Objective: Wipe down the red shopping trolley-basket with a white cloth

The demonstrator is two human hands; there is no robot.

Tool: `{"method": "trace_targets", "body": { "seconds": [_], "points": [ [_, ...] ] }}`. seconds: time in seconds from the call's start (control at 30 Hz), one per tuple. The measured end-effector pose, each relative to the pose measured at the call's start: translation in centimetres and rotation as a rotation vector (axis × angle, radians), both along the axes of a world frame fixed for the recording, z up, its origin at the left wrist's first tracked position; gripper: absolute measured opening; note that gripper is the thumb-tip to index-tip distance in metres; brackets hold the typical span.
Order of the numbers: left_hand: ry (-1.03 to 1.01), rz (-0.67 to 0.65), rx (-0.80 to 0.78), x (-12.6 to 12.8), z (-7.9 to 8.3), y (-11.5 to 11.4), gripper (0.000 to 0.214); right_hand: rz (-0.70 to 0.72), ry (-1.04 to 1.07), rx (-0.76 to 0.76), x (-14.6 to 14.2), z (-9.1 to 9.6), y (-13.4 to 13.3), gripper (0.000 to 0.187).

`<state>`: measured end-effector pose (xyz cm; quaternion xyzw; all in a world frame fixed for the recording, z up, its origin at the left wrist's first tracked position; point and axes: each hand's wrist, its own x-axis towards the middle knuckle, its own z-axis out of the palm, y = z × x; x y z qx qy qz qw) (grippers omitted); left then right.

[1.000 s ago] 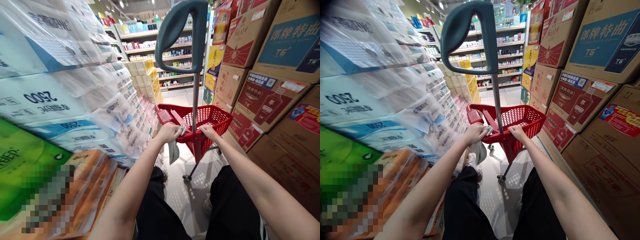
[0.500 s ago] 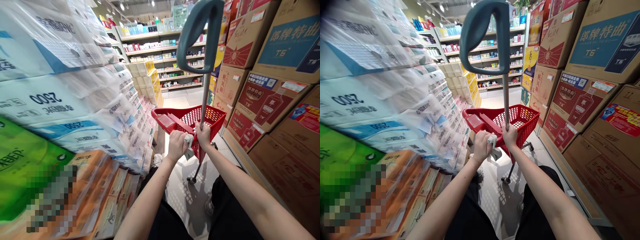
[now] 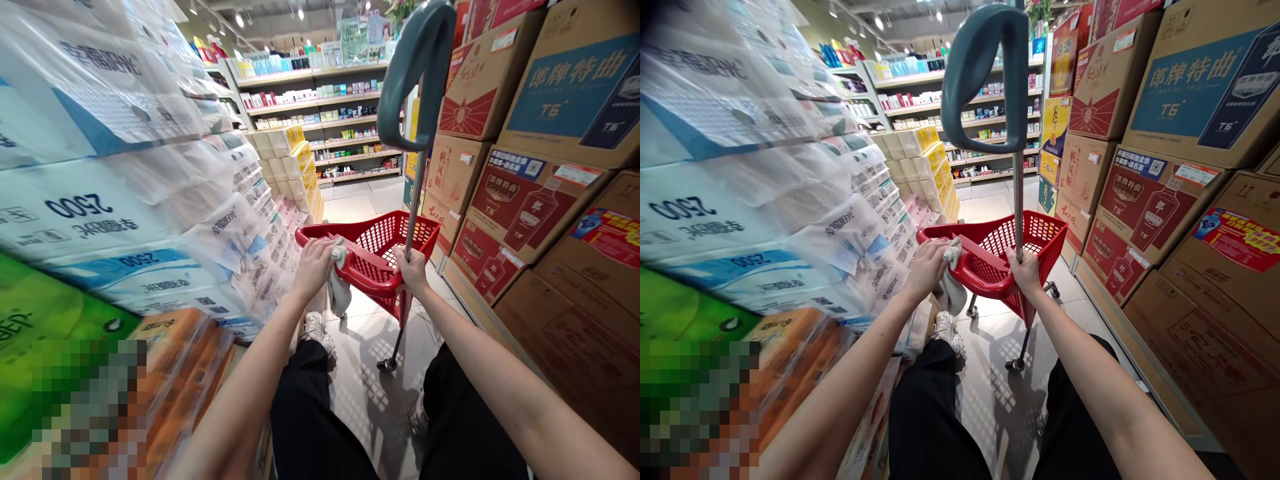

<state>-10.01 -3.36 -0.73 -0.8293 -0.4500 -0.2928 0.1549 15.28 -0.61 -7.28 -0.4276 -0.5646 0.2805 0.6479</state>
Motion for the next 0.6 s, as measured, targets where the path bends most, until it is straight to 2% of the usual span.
{"method": "trace_targets", "body": {
  "seconds": [0.1, 0.17, 0.27, 0.33, 0.43, 0.6],
  "points": [
    [-0.205, 0.176, 0.084, -0.5, 0.4, -0.1, 0.035, 0.031, 0.022, -0.004, 0.6, 0.1, 0.1, 0.044],
    [-0.257, 0.14, 0.074, 0.3, 0.5, -0.4, 0.039, 0.048, 0.038, -0.001, 1.0, 0.2, 0.0, 0.044],
    [-0.068, -0.129, -0.097, 2.5, 0.7, -1.1, 0.042, 0.068, 0.047, 0.0, 1.5, 0.3, 0.0, 0.044],
    [0.098, -0.244, -0.199, 4.1, 1.0, -1.2, 0.041, 0.071, 0.043, -0.006, 1.8, 0.4, 0.0, 0.044],
    [0.259, -0.247, -0.282, 5.7, 1.8, -0.4, 0.044, 0.063, 0.031, -0.021, 1.8, 0.5, 0.1, 0.043],
    [0.436, -0.149, -0.412, 6.5, 2.6, 3.1, 0.054, 0.07, -0.017, -0.027, 1.1, 0.7, 0.0, 0.044]
  ]
}}
